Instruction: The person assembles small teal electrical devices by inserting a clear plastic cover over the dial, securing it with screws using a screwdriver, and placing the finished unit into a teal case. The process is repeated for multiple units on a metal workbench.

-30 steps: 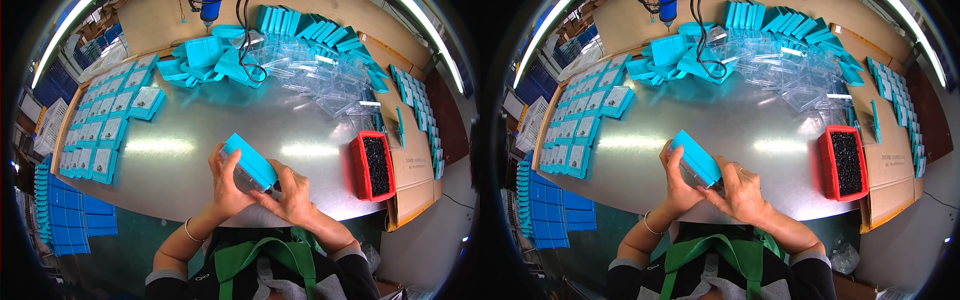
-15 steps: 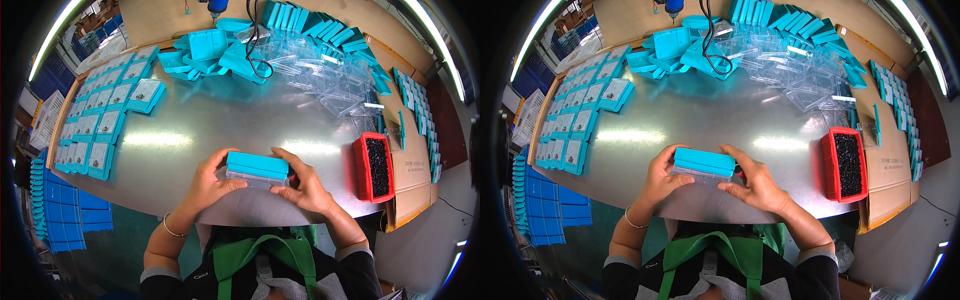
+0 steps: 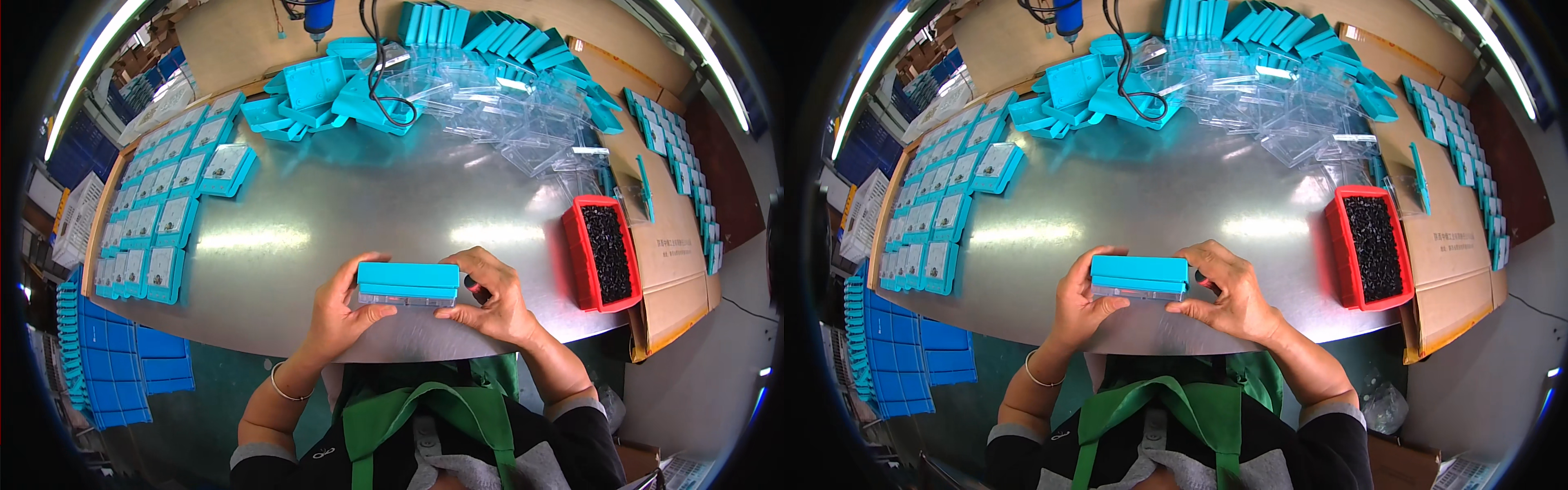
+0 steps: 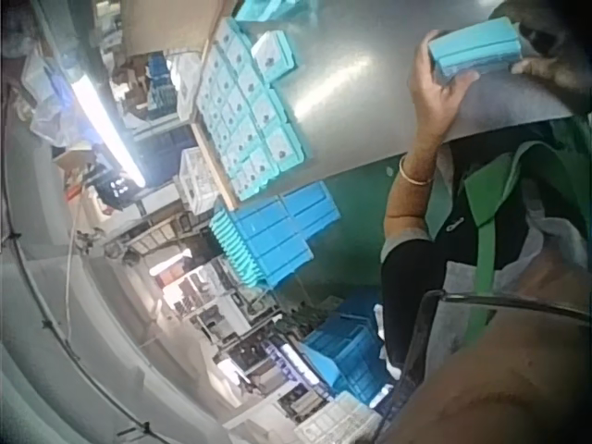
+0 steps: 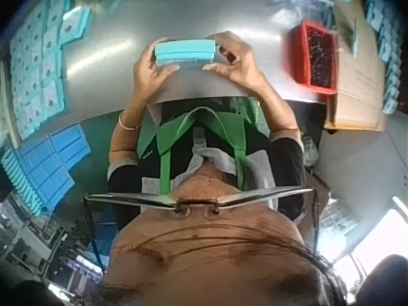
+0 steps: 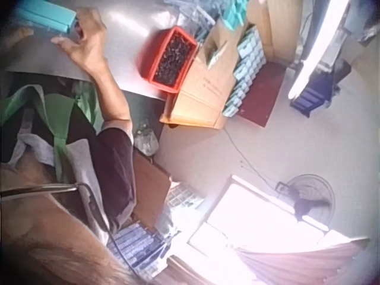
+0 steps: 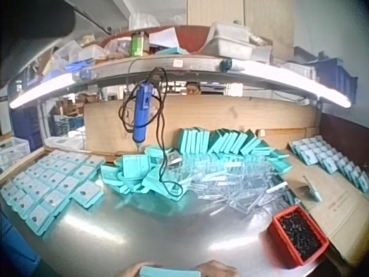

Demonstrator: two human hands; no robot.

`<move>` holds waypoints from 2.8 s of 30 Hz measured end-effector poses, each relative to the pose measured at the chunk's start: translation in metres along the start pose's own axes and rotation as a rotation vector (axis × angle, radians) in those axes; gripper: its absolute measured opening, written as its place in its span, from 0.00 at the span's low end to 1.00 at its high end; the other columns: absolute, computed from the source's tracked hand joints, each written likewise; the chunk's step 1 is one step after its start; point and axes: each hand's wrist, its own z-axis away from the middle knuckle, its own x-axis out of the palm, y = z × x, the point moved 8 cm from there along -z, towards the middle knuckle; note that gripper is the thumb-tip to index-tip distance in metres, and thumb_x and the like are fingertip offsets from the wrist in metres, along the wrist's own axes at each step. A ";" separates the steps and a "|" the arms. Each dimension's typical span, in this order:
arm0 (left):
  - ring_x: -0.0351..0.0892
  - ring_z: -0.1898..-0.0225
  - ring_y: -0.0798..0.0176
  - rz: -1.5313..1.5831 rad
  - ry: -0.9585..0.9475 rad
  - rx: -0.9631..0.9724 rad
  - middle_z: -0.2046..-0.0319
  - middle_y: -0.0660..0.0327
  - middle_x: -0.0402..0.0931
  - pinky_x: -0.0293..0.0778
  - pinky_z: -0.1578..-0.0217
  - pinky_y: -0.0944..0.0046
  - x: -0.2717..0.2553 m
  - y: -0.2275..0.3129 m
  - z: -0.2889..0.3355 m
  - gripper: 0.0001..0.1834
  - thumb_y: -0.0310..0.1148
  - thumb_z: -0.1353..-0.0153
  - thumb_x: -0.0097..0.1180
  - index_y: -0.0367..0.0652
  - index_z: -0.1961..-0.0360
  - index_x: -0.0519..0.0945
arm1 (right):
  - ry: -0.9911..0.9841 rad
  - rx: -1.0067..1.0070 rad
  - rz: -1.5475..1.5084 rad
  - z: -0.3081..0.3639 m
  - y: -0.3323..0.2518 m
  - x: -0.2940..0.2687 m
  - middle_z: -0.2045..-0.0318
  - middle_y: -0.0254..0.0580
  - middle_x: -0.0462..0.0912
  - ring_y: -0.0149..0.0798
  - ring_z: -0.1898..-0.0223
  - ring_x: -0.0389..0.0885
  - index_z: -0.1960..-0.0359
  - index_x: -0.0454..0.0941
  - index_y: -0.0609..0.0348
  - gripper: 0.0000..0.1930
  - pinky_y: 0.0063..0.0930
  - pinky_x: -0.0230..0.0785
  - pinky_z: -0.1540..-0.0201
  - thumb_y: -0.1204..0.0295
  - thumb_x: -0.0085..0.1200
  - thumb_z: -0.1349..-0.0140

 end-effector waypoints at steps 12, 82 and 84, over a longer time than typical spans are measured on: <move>0.66 0.42 0.58 0.265 0.146 -0.027 0.45 0.53 0.66 0.62 0.41 0.58 0.003 -0.014 -0.026 0.44 0.31 0.50 0.70 0.32 0.37 0.55 | 0.226 -0.029 0.044 -0.005 0.007 -0.010 0.67 0.40 0.75 0.33 0.70 0.71 0.58 0.75 0.63 0.25 0.25 0.66 0.70 0.71 0.72 0.58; 0.56 0.40 0.35 -0.734 0.411 0.451 0.39 0.38 0.51 0.61 0.46 0.41 -0.022 0.041 -0.016 0.58 0.33 0.70 0.75 0.52 0.35 0.55 | 0.039 -0.082 0.283 -0.046 -0.014 0.055 0.76 0.45 0.79 0.44 0.76 0.81 0.68 0.71 0.66 0.21 0.30 0.70 0.76 0.62 0.67 0.51; 0.54 0.38 0.33 -0.779 0.462 0.450 0.37 0.37 0.49 0.60 0.44 0.39 -0.023 0.039 -0.014 0.59 0.34 0.69 0.76 0.53 0.34 0.54 | 0.098 -0.096 0.210 -0.054 -0.012 0.059 0.82 0.45 0.75 0.45 0.84 0.74 0.76 0.67 0.62 0.23 0.34 0.66 0.81 0.59 0.68 0.53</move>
